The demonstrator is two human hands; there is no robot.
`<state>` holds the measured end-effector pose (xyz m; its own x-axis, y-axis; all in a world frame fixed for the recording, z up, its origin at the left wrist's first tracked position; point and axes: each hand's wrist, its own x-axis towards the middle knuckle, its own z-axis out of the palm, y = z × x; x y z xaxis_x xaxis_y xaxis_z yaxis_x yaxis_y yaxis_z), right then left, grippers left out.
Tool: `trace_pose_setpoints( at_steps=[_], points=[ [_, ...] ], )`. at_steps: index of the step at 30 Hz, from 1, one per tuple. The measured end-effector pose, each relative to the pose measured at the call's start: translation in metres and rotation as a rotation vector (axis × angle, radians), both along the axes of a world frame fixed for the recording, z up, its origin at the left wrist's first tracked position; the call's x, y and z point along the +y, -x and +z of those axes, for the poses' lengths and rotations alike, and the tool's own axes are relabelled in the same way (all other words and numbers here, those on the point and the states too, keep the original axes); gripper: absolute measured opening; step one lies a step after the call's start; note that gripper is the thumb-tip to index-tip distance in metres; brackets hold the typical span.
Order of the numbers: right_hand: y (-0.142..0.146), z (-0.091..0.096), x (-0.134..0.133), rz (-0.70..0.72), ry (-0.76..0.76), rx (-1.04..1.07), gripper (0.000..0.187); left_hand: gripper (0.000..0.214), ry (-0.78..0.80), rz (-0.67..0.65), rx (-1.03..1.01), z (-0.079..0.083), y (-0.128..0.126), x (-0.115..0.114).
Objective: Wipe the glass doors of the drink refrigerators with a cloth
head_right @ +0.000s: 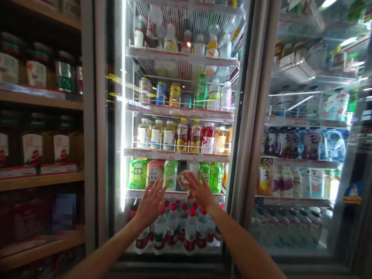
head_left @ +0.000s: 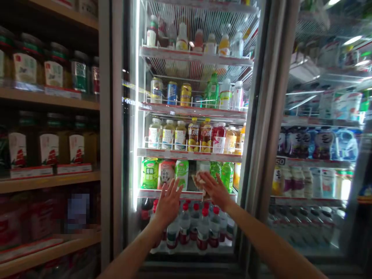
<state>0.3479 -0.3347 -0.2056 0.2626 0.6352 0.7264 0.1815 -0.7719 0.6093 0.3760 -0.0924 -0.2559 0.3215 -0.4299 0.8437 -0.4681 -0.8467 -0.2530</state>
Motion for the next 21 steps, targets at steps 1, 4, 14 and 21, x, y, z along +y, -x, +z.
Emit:
trace_pose_setpoints(
  at_steps=[1,4,14,21],
  points=[
    [-0.005,0.029,0.001,-0.012,-0.072,-0.031,0.041,0.052,0.002,-0.003,-0.007,0.004,0.0,-0.003],
    [-0.02,0.114,0.006,-0.023,-0.314,-0.129,0.051,0.054,0.021,0.021,0.011,0.014,-0.002,-0.005],
    [-0.029,0.077,0.015,0.186,0.133,0.044,0.039,0.058,0.102,0.125,0.129,0.059,-0.007,0.034],
    [-0.037,0.151,0.011,0.117,-0.366,-0.275,0.039,0.063,0.157,0.178,0.105,0.074,-0.015,0.044]
  ],
)
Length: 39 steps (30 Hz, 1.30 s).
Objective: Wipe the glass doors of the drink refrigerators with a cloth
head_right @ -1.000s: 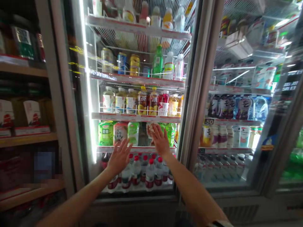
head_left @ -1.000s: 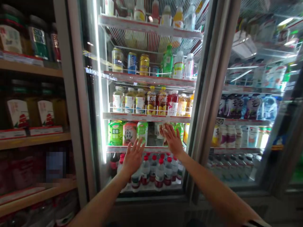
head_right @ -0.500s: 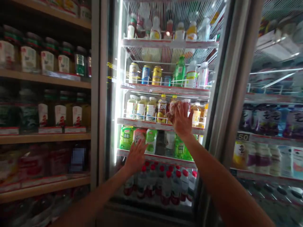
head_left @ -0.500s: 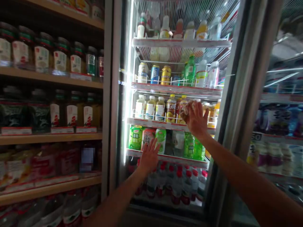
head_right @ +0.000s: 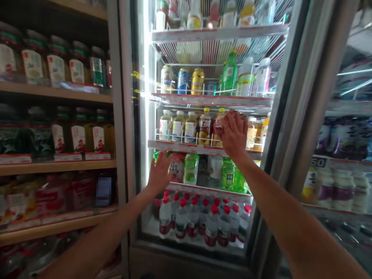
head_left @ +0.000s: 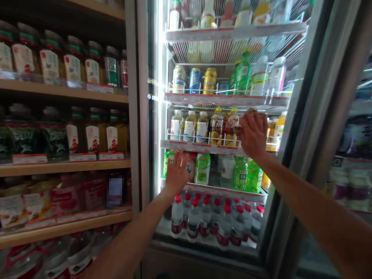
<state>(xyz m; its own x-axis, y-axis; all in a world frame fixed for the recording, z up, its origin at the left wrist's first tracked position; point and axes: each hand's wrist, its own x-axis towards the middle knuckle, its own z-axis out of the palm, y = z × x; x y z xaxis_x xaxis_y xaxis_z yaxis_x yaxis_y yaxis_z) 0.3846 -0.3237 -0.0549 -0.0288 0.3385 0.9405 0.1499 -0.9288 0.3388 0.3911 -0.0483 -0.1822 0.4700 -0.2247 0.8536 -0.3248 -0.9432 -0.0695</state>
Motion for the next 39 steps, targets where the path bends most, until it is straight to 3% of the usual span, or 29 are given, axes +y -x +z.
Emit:
trace_pose_setpoints(
  at_steps=[2,5,7,9,11,13,14,16,19,20,22,25,27,31,33,35,39],
  points=[
    [0.006,-0.02,0.004,0.0,0.013,0.01,0.039,0.062,0.009,0.004,-0.017,-0.004,-0.002,0.0],
    [0.016,-0.074,0.002,0.011,0.258,0.153,0.037,0.06,0.024,-0.001,-0.045,-0.008,-0.005,-0.001],
    [0.019,-0.09,-0.008,0.008,0.303,0.166,0.033,0.059,0.022,-0.018,-0.059,-0.01,-0.008,-0.001],
    [0.018,-0.077,-0.024,-0.009,0.218,0.117,0.028,0.06,0.022,-0.035,-0.069,-0.011,-0.011,-0.001],
    [0.014,-0.047,-0.035,-0.017,0.048,0.028,0.028,0.06,0.041,-0.04,-0.08,-0.012,-0.013,-0.003],
    [0.009,-0.025,-0.035,-0.004,-0.113,-0.068,0.033,0.061,0.064,-0.041,-0.085,-0.013,-0.015,-0.004],
    [0.007,-0.024,-0.031,0.003,-0.152,-0.096,0.035,0.061,0.072,-0.041,-0.084,-0.014,-0.016,-0.005],
    [0.006,-0.041,-0.02,0.007,-0.088,-0.081,0.038,0.062,0.08,-0.043,-0.077,-0.015,-0.016,-0.006],
    [0.011,-0.081,-0.017,-0.015,0.233,0.065,0.04,0.061,0.079,-0.053,-0.076,-0.016,-0.018,-0.006],
    [0.013,-0.088,-0.023,-0.026,0.261,0.084,0.041,0.061,0.079,-0.056,-0.081,-0.016,-0.018,-0.006],
    [0.015,-0.084,-0.041,-0.051,0.143,0.044,0.045,0.061,0.086,-0.06,-0.094,-0.017,-0.019,-0.007],
    [0.011,-0.06,-0.059,-0.067,-0.237,-0.119,0.05,0.061,0.112,-0.06,-0.108,-0.018,-0.02,-0.011],
    [0.009,-0.059,-0.054,-0.054,-0.296,-0.109,0.05,0.061,0.128,-0.059,-0.104,-0.018,-0.02,-0.014],
    [0.015,-0.099,-0.029,0.008,0.163,0.174,0.051,0.064,0.126,-0.046,-0.067,-0.017,-0.018,-0.015],
    [0.019,-0.106,-0.03,0.018,0.266,0.198,0.05,0.066,0.111,-0.04,-0.059,-0.017,-0.017,-0.014],
    [0.018,-0.094,-0.041,0.002,0.16,0.127,0.051,0.068,0.103,-0.037,-0.066,-0.017,-0.018,-0.013],
    [0.011,-0.065,-0.052,-0.049,-0.279,-0.084,0.053,0.069,0.107,-0.047,-0.107,-0.019,-0.021,-0.013]
  ],
)
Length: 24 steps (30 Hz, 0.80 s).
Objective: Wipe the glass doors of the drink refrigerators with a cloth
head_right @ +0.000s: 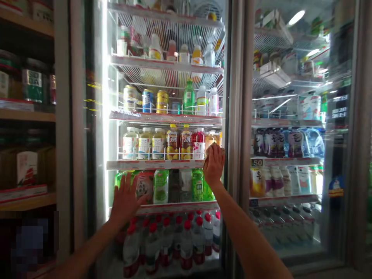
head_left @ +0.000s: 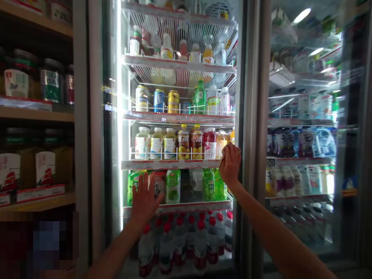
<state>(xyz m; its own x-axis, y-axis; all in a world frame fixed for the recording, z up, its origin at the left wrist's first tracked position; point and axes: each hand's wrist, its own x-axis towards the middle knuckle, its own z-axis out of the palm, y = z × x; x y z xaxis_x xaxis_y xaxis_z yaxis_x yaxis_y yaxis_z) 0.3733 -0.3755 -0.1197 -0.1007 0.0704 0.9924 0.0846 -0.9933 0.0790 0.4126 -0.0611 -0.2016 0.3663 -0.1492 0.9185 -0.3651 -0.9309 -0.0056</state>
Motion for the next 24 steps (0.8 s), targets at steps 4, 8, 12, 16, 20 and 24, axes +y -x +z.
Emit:
trace_pose_setpoints(
  at_steps=[4,8,12,16,20,24],
  points=[
    [0.004,-0.026,0.011,0.056,0.272,0.186,0.057,0.07,-0.012,-0.017,-0.036,-0.002,-0.003,0.002],
    [0.011,-0.034,-0.008,0.004,0.205,0.138,0.058,0.072,-0.03,-0.018,-0.054,-0.003,-0.003,0.003],
    [0.006,-0.02,-0.009,-0.027,-0.087,-0.047,0.058,0.07,-0.03,-0.012,-0.055,-0.002,-0.003,0.003],
    [0.003,-0.044,0.026,0.047,0.244,0.177,0.059,0.072,-0.026,-0.028,-0.049,-0.003,-0.004,0.003],
    [0.01,-0.058,0.012,0.042,0.267,0.231,0.059,0.072,-0.027,-0.028,-0.037,-0.003,-0.004,0.004],
    [0.009,-0.049,-0.011,-0.042,-0.131,0.004,0.058,0.072,-0.012,-0.037,-0.013,-0.003,-0.004,0.003]
  ],
)
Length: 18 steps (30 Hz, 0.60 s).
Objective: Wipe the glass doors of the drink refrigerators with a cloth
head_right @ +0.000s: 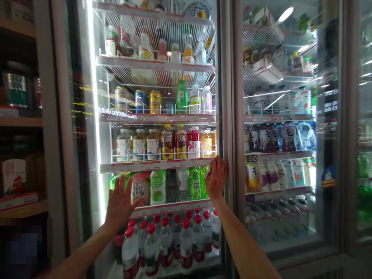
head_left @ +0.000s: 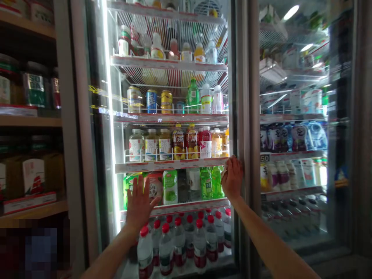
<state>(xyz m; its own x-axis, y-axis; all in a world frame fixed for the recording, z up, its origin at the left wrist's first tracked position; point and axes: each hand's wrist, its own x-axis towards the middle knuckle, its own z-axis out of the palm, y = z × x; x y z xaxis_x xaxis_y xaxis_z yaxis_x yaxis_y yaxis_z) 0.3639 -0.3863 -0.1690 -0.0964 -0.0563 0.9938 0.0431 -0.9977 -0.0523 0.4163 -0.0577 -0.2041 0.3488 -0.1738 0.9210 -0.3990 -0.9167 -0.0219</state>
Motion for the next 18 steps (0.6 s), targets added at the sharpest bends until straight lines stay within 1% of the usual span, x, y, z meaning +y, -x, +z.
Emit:
trace_pose_setpoints(
  at_steps=[1,2,5,6,7,8,11,12,13,15,17,18],
  points=[
    [-0.002,0.0,0.004,-0.005,-0.022,-0.01,0.058,0.072,0.003,-0.004,0.007,0.001,0.0,0.0],
    [-0.004,-0.002,0.011,0.003,-0.002,0.005,0.059,0.072,0.006,-0.005,0.015,0.001,0.001,0.0],
    [-0.009,-0.012,0.034,0.07,0.174,0.121,0.061,0.072,0.011,0.002,0.039,0.003,0.002,-0.001],
    [-0.008,-0.015,0.036,0.092,0.221,0.15,0.061,0.072,0.014,0.003,0.041,0.003,0.003,-0.001],
    [-0.007,-0.016,0.033,0.103,0.233,0.156,0.06,0.072,0.015,0.003,0.041,0.003,0.003,-0.002],
    [-0.004,-0.017,0.027,0.096,0.201,0.133,0.059,0.072,0.016,0.002,0.04,0.003,0.003,-0.002],
    [0.003,-0.016,0.004,0.024,-0.018,0.002,0.056,0.071,0.016,0.005,0.034,0.002,0.002,-0.002],
    [0.004,-0.016,0.002,0.008,-0.063,-0.012,0.057,0.07,0.017,0.008,0.028,0.001,0.002,-0.003],
    [0.005,-0.018,0.004,0.005,-0.069,-0.005,0.058,0.069,0.018,0.01,0.024,0.001,0.002,-0.003],
    [0.003,-0.023,0.02,0.03,0.018,0.061,0.061,0.068,0.016,0.01,0.018,0.001,0.001,-0.003],
    [0.001,-0.029,0.039,0.079,0.18,0.16,0.063,0.068,0.01,0.006,0.013,0.001,0.002,-0.002],
    [0.0,-0.03,0.044,0.099,0.254,0.2,0.063,0.069,0.006,0.003,0.011,0.002,0.001,-0.002]
  ],
)
